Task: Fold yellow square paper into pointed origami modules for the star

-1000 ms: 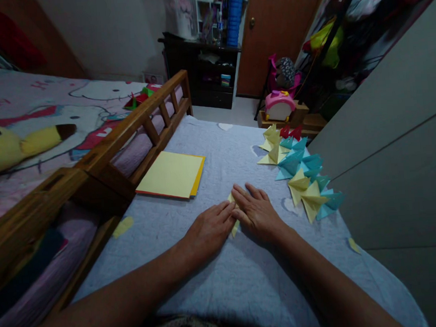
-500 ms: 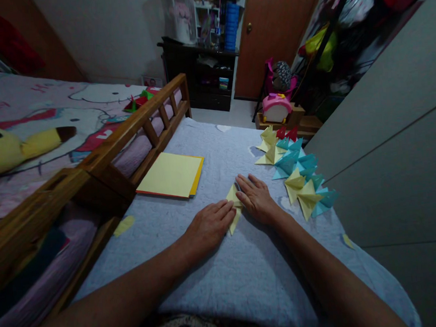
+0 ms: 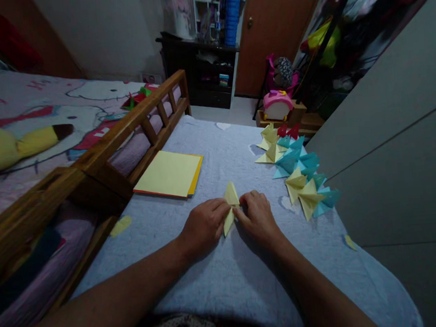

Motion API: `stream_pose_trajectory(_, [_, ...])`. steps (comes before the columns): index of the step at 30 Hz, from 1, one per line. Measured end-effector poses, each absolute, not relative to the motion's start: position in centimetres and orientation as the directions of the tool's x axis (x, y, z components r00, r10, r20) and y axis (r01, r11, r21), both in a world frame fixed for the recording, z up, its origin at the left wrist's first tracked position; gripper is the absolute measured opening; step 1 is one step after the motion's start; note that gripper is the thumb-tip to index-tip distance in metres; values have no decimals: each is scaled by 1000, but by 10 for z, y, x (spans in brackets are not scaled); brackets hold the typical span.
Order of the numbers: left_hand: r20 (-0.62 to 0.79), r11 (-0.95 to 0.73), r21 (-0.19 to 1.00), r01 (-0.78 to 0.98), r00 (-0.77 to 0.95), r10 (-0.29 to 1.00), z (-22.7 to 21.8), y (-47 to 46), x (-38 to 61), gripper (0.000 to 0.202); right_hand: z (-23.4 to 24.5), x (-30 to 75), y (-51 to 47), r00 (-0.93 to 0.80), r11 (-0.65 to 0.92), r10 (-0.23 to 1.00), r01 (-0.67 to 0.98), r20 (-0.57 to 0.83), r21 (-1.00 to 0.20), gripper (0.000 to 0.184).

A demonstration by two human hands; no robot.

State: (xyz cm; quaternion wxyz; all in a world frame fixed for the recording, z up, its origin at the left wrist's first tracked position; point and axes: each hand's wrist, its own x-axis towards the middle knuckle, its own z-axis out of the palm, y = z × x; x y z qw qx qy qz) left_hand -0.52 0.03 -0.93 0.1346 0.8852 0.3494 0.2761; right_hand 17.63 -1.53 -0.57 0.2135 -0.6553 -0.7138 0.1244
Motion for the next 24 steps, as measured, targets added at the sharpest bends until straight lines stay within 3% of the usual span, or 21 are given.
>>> stream_pose_trajectory(3, [373, -669, 495, 555, 560, 740, -6, 2, -5, 18, -4, 173, -17, -23, 110, 988, 788, 151, -605, 7])
stream_pose_trajectory(7, [341, -582, 604, 545, 483, 806, -3, 1, -5, 13, 2, 169, -19, 12, 81, 995, 529, 103, -845, 11])
stream_pose_trajectory(9, [326, -521, 685, 509, 425, 844, -2, 0, -5, 20, 3, 169, -20, 6, 119, 991, 427, 134, -896, 15])
stream_pose_trajectory(12, [286, -453, 780, 432, 397, 872, -1, -1, -5, 47, 4, 169, -23, -17, 225, 971, 422, 240, -878, 21])
stream_pose_trajectory(14, [279, -442, 811, 384, 410, 868, 0, 0, -6, 51, 5, 171, -26, -63, 298, 951, 444, 302, -845, 28])
stream_pose_trajectory(17, [275, -413, 852, 320, 398, 875, 1, 3, -7, 40, 9, 175, -29, -155, 380, 925, 418, 347, -825, 37])
stream_pose_trajectory(20, [178, -260, 949, 180, 374, 910, 0, 7, -7, 25, 14, 182, -30, -203, 420, 907, 359, 370, -834, 39])
stream_pose_trajectory(24, [21, 39, 988, -152, 375, 927, -2, 11, -4, 16, 12, 193, -26, -65, 409, 907, 366, 415, -836, 49])
